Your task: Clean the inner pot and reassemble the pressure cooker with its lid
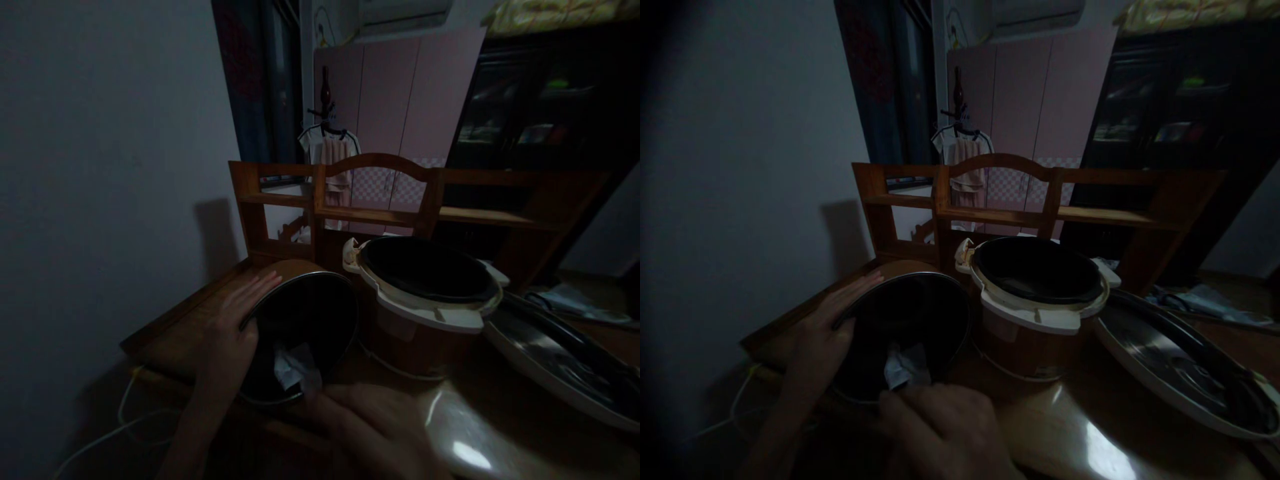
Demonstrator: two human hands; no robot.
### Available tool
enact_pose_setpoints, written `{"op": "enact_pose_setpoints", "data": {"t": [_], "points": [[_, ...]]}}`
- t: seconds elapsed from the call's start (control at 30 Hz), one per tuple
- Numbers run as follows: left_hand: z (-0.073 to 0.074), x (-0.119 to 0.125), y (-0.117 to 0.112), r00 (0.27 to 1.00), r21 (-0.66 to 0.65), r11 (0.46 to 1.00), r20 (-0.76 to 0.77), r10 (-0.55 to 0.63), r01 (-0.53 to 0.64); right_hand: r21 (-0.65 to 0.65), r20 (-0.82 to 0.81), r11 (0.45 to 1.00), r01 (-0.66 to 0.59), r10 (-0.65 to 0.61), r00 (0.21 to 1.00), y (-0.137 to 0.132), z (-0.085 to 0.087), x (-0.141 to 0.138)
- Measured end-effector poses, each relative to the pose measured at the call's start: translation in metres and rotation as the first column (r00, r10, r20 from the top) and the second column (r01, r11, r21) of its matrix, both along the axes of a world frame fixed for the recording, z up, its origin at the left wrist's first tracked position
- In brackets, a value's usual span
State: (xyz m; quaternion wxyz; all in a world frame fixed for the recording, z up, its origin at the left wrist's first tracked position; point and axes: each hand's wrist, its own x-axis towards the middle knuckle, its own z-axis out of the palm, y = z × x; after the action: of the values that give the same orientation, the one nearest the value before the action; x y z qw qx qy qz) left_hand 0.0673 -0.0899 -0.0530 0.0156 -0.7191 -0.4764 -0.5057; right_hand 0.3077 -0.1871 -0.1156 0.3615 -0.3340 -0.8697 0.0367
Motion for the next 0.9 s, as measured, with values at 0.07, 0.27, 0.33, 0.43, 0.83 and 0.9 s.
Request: {"op": "enact_pose_setpoints", "data": {"t": [0.07,0.27,0.33,0.43,0.83,0.9], "points": [[0.001,0.002,0.0,1.0,-0.002,1.0,0.0,-0.003,0.003,-0.166,0.006,0.985,0.051,-0.051,0.999,0.025,-0.004,-0.024],[0.0,0.003,-0.002,1.0,0.017,1.0,-0.025,-0.001,0.002,-0.447,0.06,0.891,0.076,-0.055,0.997,0.059,-0.042,-0.067],[0.0,0.003,-0.004,0.999,0.01,1.0,-0.036,-0.008,0.008,-0.475,0.067,0.876,0.087,-0.062,0.996,0.062,-0.048,-0.069],[0.002,0.005,-0.007,0.997,-0.002,1.0,-0.082,0.0,0.0,-0.501,0.063,0.863,0.073,-0.048,0.997,0.067,-0.046,-0.071],[0.026,-0.036,0.0,0.949,-0.056,0.992,-0.299,0.096,-0.117,-0.472,0.079,0.876,-0.101,0.157,0.984,0.078,-0.036,-0.114],[0.031,-0.04,0.004,0.95,-0.08,0.993,-0.307,0.059,-0.088,-0.463,0.084,0.879,-0.117,0.175,0.981,0.08,-0.033,-0.118]]}}
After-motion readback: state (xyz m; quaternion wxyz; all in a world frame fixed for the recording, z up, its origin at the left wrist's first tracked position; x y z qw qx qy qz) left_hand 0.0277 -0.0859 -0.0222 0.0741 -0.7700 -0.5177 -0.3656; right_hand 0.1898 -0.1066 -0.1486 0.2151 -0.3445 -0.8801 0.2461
